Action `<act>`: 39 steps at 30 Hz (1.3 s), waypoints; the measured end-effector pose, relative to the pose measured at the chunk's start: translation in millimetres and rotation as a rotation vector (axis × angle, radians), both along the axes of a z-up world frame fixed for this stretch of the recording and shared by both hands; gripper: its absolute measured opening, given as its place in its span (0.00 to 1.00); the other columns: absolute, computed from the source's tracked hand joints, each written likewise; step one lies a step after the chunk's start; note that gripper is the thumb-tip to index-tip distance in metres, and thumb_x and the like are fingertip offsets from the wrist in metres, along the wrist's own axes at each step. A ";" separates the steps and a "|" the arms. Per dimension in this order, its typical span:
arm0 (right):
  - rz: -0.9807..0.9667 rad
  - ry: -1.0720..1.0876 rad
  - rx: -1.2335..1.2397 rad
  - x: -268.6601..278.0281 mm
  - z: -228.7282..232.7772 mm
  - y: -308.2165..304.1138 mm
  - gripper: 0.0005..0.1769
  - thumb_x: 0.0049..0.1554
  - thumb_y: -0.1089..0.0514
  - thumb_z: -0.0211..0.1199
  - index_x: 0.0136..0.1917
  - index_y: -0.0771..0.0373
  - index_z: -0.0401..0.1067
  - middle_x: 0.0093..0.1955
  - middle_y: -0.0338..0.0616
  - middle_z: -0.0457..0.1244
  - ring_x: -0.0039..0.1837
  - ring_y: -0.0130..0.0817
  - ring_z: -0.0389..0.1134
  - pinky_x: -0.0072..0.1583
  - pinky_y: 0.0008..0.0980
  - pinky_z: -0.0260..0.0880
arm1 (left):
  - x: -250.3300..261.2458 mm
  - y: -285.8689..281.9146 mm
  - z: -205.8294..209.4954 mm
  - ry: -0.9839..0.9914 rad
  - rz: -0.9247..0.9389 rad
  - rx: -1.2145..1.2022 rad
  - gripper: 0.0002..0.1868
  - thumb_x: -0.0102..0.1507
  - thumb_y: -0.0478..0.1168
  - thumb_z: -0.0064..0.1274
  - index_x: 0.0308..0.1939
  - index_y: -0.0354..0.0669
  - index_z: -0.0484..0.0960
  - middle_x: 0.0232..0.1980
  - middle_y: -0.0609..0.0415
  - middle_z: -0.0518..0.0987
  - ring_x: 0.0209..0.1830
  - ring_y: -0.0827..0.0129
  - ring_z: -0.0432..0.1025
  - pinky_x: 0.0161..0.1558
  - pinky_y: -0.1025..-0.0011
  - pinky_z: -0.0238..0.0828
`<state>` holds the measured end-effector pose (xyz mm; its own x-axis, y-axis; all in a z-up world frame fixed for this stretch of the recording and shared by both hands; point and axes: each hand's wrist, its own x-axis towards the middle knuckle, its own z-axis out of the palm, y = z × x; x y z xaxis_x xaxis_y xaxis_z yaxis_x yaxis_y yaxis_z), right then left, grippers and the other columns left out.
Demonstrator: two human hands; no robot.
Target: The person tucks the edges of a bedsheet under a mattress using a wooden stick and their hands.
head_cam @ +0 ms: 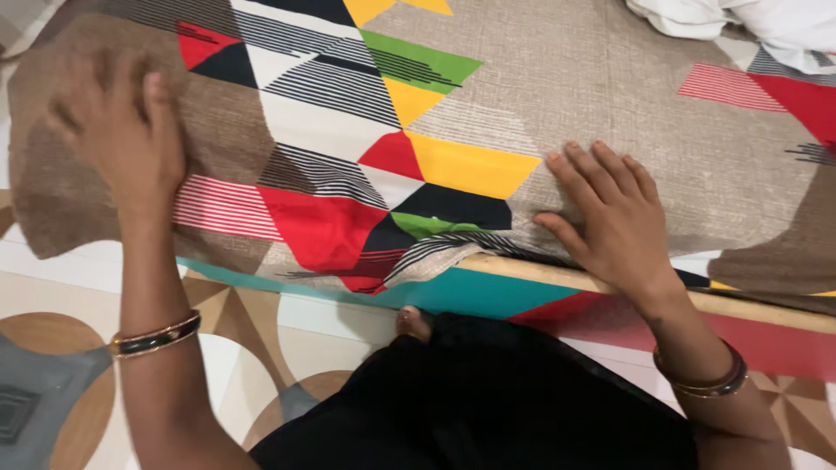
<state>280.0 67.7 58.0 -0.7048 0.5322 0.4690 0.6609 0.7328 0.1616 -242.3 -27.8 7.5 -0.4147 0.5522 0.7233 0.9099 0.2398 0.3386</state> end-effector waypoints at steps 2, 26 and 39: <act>0.023 0.008 0.020 -7.2 -1.4 -1.8 0.33 0.62 0.41 0.61 0.76 0.54 0.67 0.76 0.44 0.61 0.78 0.49 0.59 0.77 0.51 0.53 | -34.3 1.7 -19.4 -0.088 0.070 0.142 0.26 0.77 0.50 0.38 0.71 0.35 0.71 0.72 0.26 0.62 0.75 0.30 0.53 0.71 0.39 0.38; 0.310 0.009 0.136 -28.2 -9.4 1.3 0.20 0.54 0.42 0.71 0.56 0.52 0.80 0.68 0.37 0.67 0.74 0.44 0.63 0.72 0.47 0.63 | -35.6 -40.6 -2.3 0.084 0.023 0.144 0.15 0.74 0.35 0.50 0.65 0.39 0.75 0.69 0.37 0.70 0.69 0.42 0.64 0.68 0.48 0.59; 0.079 -0.052 -0.434 -65.6 65.3 92.8 0.30 0.59 0.35 0.60 0.70 0.49 0.74 0.71 0.41 0.66 0.69 0.44 0.67 0.65 0.45 0.67 | 152.0 213.7 57.7 -0.064 -0.695 -0.235 0.30 0.74 0.65 0.40 0.64 0.47 0.78 0.57 0.42 0.82 0.61 0.51 0.76 0.66 0.51 0.68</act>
